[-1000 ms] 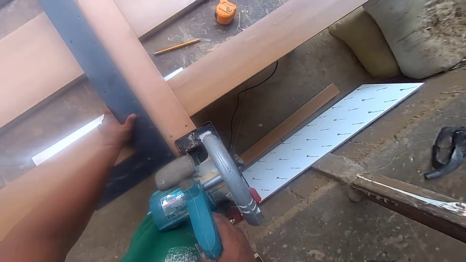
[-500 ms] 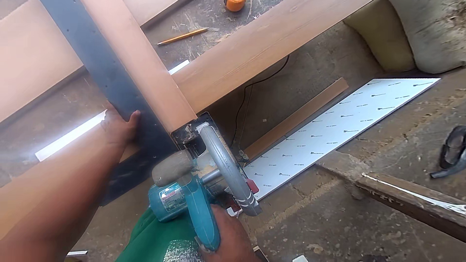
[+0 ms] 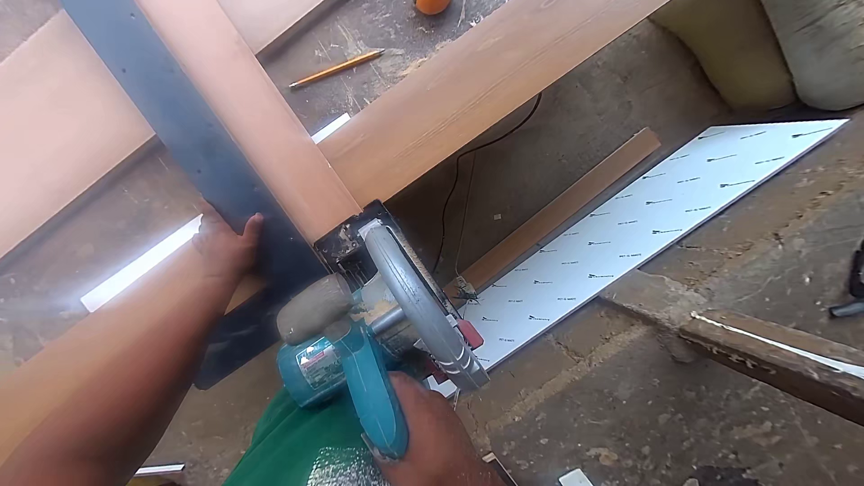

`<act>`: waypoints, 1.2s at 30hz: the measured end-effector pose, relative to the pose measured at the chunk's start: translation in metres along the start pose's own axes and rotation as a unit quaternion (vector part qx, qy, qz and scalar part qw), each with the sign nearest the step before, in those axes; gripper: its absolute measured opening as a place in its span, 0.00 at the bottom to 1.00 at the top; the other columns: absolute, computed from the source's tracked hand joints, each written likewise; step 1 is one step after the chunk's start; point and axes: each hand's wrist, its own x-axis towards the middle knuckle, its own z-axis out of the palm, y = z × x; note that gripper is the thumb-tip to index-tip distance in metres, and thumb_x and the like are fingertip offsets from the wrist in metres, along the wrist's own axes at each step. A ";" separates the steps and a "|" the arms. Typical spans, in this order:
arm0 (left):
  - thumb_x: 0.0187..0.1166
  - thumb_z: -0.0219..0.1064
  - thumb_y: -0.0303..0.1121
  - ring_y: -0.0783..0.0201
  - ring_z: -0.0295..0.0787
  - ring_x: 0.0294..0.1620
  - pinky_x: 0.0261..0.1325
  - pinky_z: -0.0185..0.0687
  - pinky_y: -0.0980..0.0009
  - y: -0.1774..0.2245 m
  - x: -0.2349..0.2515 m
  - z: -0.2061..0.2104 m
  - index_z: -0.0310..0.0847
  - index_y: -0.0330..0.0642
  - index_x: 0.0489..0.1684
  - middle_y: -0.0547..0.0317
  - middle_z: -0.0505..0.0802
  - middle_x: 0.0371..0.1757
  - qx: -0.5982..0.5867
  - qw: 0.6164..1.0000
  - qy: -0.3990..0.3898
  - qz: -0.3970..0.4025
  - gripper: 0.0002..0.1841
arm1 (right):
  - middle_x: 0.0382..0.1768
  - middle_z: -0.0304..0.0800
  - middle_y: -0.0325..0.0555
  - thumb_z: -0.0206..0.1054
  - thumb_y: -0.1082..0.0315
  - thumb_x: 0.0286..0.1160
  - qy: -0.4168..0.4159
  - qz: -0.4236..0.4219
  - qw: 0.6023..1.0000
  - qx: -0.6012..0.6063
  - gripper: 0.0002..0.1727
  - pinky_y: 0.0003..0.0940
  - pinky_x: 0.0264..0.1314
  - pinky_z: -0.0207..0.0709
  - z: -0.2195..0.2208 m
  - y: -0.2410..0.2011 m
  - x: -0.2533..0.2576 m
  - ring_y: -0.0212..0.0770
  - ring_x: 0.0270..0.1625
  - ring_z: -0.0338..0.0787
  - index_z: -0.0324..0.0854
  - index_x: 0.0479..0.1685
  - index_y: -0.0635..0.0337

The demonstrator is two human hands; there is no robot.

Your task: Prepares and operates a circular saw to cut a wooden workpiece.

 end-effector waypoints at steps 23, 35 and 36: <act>0.74 0.57 0.72 0.27 0.66 0.85 0.83 0.58 0.31 0.010 -0.008 -0.006 0.29 0.33 0.95 0.20 0.68 0.84 -0.005 1.000 -0.002 0.006 0.61 | 0.44 0.92 0.55 0.80 0.61 0.55 -0.045 -0.001 0.999 0.020 0.28 0.51 0.44 0.86 -0.002 0.003 0.030 0.52 0.47 0.94 0.81 0.56 0.67; 0.75 0.61 0.69 0.38 0.69 0.86 0.87 0.60 0.44 -0.015 0.012 0.006 0.33 0.28 0.94 0.25 0.71 0.84 0.007 0.999 0.017 0.045 0.61 | 0.52 0.89 0.58 0.77 0.62 0.65 -0.152 -0.001 0.987 0.056 0.30 0.54 0.56 0.82 -0.017 -0.005 0.058 0.55 0.58 0.91 0.75 0.65 0.67; 0.76 0.62 0.66 0.37 0.67 0.87 0.87 0.59 0.43 -0.015 0.013 0.005 0.31 0.28 0.94 0.25 0.69 0.85 0.010 0.999 0.012 0.044 0.60 | 0.53 0.89 0.59 0.77 0.62 0.66 -0.160 0.000 0.985 0.058 0.30 0.54 0.58 0.82 -0.018 -0.007 0.061 0.56 0.59 0.90 0.74 0.66 0.67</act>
